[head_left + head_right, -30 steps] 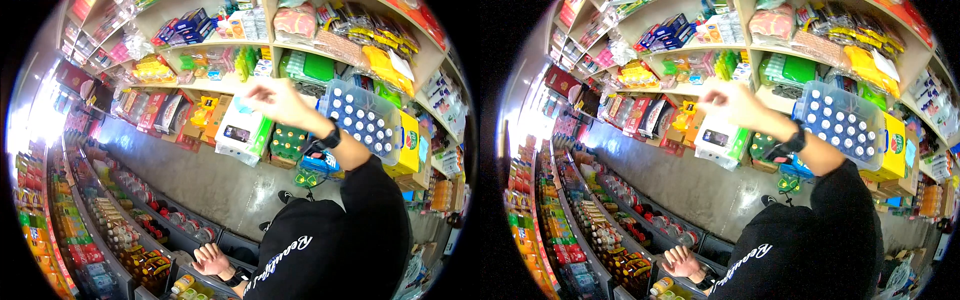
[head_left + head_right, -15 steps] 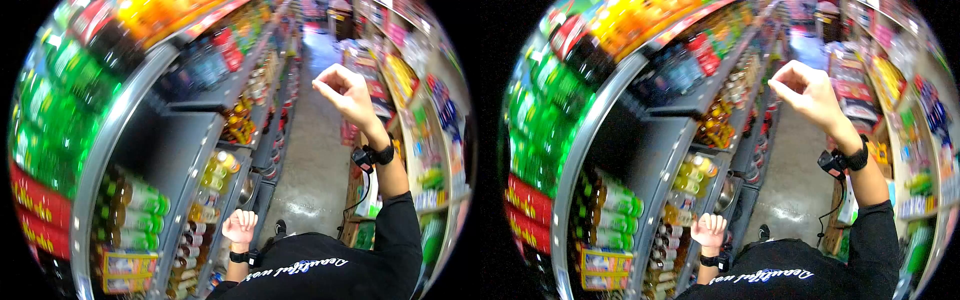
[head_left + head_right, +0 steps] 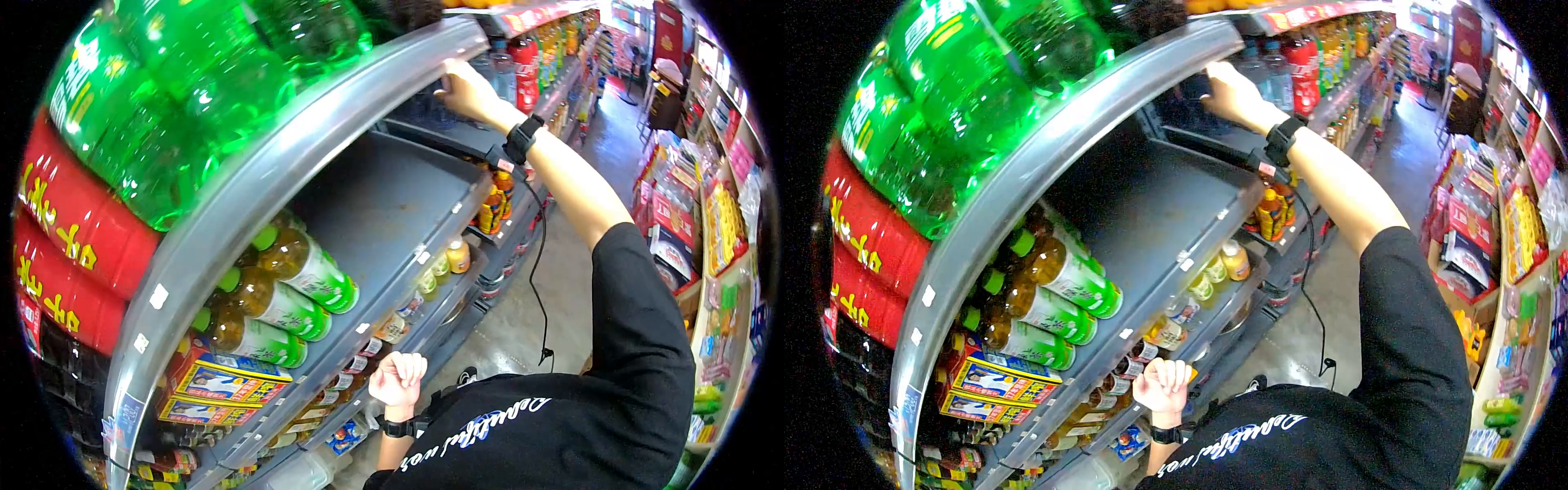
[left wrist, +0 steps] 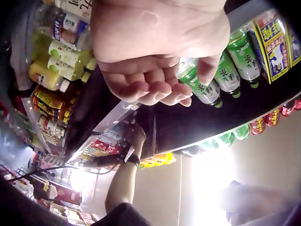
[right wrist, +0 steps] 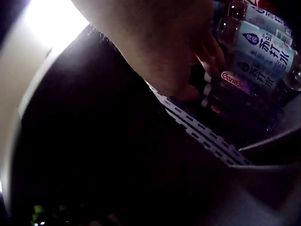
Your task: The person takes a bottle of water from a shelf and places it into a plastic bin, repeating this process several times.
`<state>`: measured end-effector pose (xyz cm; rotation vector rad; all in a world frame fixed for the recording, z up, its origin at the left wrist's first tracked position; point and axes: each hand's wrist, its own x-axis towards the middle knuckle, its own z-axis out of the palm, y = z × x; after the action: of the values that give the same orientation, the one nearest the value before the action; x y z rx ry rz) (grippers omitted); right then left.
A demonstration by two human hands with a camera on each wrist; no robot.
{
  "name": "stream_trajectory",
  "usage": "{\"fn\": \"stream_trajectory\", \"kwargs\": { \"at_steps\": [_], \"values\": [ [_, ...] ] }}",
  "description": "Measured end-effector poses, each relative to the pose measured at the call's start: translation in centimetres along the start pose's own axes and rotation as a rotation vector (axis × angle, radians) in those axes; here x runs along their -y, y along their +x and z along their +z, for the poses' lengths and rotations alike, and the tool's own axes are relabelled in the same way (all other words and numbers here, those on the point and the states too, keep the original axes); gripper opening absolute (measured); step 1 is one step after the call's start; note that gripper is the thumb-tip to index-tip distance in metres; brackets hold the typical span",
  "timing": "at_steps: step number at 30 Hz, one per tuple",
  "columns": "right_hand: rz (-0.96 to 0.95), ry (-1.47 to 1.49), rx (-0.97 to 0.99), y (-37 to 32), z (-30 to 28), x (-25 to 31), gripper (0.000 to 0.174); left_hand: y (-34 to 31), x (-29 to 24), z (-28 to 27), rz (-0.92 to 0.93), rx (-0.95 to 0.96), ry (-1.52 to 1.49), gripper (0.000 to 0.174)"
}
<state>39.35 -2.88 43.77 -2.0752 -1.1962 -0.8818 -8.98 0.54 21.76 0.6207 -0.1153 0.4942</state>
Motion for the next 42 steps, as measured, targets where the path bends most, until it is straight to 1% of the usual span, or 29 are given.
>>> {"fn": "stream_trajectory", "kwargs": {
  "at_steps": [1, 2, 5, 8, 9, 12, 14, 15, 18, 20, 22, 24, 25, 26, 28, 30, 31, 32, 33, 35, 38, 39, 40, 41, 42],
  "values": [
    [-0.029, -0.018, 0.04, 1.6, 2.7, -2.7, 0.049, 0.1, -0.3, -0.1, 0.011, 0.041, 0.007, 0.047],
    [-0.058, -0.037, 0.078, 3.1, 5.0, -4.3, 0.048, 0.3, -0.4, -0.4, 0.014, 0.034, 0.039, 0.048],
    [-0.029, -0.034, 0.133, 4.5, 7.7, -6.3, 0.041, 1.0, -0.6, -1.3, -0.005, -0.007, 0.067, 0.049],
    [-0.04, -0.005, 0.155, 4.8, 7.1, -6.0, 0.036, 1.3, -0.7, -2.3, -0.022, -0.013, 0.051, 0.048],
    [-0.046, -0.038, 0.188, 4.9, 6.7, -5.8, 0.036, 1.3, -0.6, -2.8, -0.024, -0.002, 0.017, 0.048],
    [0.002, -0.058, 0.224, 5.1, 8.1, -7.4, 0.034, 1.6, -0.3, -3.2, -0.041, -0.002, 0.013, 0.049],
    [0.016, -0.051, 0.148, 5.0, 7.1, -7.1, 0.033, 1.8, -0.2, -3.1, -0.054, 0.006, 0.014, 0.049],
    [0.002, -0.047, 0.075, 4.3, 6.7, -6.9, 0.033, 1.9, -0.1, -3.1, -0.059, 0.011, 0.014, 0.049],
    [0.044, 0.005, 0.114, 4.4, 6.0, -6.5, 0.034, 1.9, -0.1, -2.9, -0.078, 0.036, 0.013, 0.049],
    [0.001, -0.011, 0.131, 4.6, 6.6, -6.9, 0.035, 1.6, 0.0, -3.3, -0.091, 0.022, 0.012, 0.049],
    [0.021, -0.068, 0.169, 3.8, 6.5, -6.9, 0.035, 1.4, 0.1, -3.4, -0.096, 0.004, 0.009, 0.049],
    [0.035, -0.11, 0.163, 4.6, 6.0, -6.2, 0.035, 1.4, 0.0, -3.3, -0.098, 0.033, 0.027, 0.05],
    [0.149, -0.16, 0.264, 4.7, 4.0, -3.5, 0.038, 1.5, 0.1, -3.4, -0.095, 0.048, 0.027, 0.05],
    [0.162, 0.006, 0.285, 4.8, 4.9, -4.5, 0.041, 1.3, 0.0, -3.4, -0.098, 0.055, 0.032, 0.049],
    [0.085, -0.014, 0.219, 4.6, 7.5, -6.6, 0.04, 1.1, -0.1, -3.3, -0.108, 0.037, 0.042, 0.047],
    [0.028, -0.021, 0.099, 4.6, 11.3, -10.7, 0.038, 0.6, -0.6, -3.0, -0.099, 0.033, 0.046, 0.047],
    [0.113, 0.024, 0.121, 4.6, 10.9, -10.4, 0.037, 0.4, -0.8, -3.1, -0.099, 0.043, 0.05, 0.047],
    [0.097, 0.013, 0.187, 4.5, 9.7, -9.9, 0.043, 0.4, -1.1, -3.2, -0.095, 0.038, 0.05, 0.047],
    [0.177, 0.083, 0.297, 5.0, 8.8, -9.3, 0.047, 0.3, -1.3, -3.3, -0.094, 0.031, 0.048, 0.047],
    [0.217, 0.115, 0.405, 5.0, 7.9, -8.9, 0.054, 0.3, -1.5, -3.6, -0.104, 0.035, 0.034, 0.047],
    [0.106, 0.028, 0.349, 3.4, 4.7, -6.9, 0.064, 0.8, -1.4, -3.0, -0.138, 0.049, 0.028, 0.047],
    [0.077, 0.02, 0.295, 2.2, 1.8, -4.4, 0.066, 1.0, -1.3, -3.0, -0.154, 0.074, 0.038, 0.048],
    [0.052, 0.011, 0.238, 0.9, 0.1, -2.7, 0.069, 1.2, -1.1, -2.8, -0.175, 0.086, 0.028, 0.048],
    [0.036, 0.088, 0.181, -0.4, -0.3, -2.5, 0.073, 1.5, -1.0, -2.6, -0.2, 0.101, 0.019, 0.048],
    [0.1, 0.045, 0.166, -1.6, -0.6, -2.2, 0.069, 1.8, -0.6, -2.4, -0.227, 0.119, 0.006, 0.048]
  ]
}}
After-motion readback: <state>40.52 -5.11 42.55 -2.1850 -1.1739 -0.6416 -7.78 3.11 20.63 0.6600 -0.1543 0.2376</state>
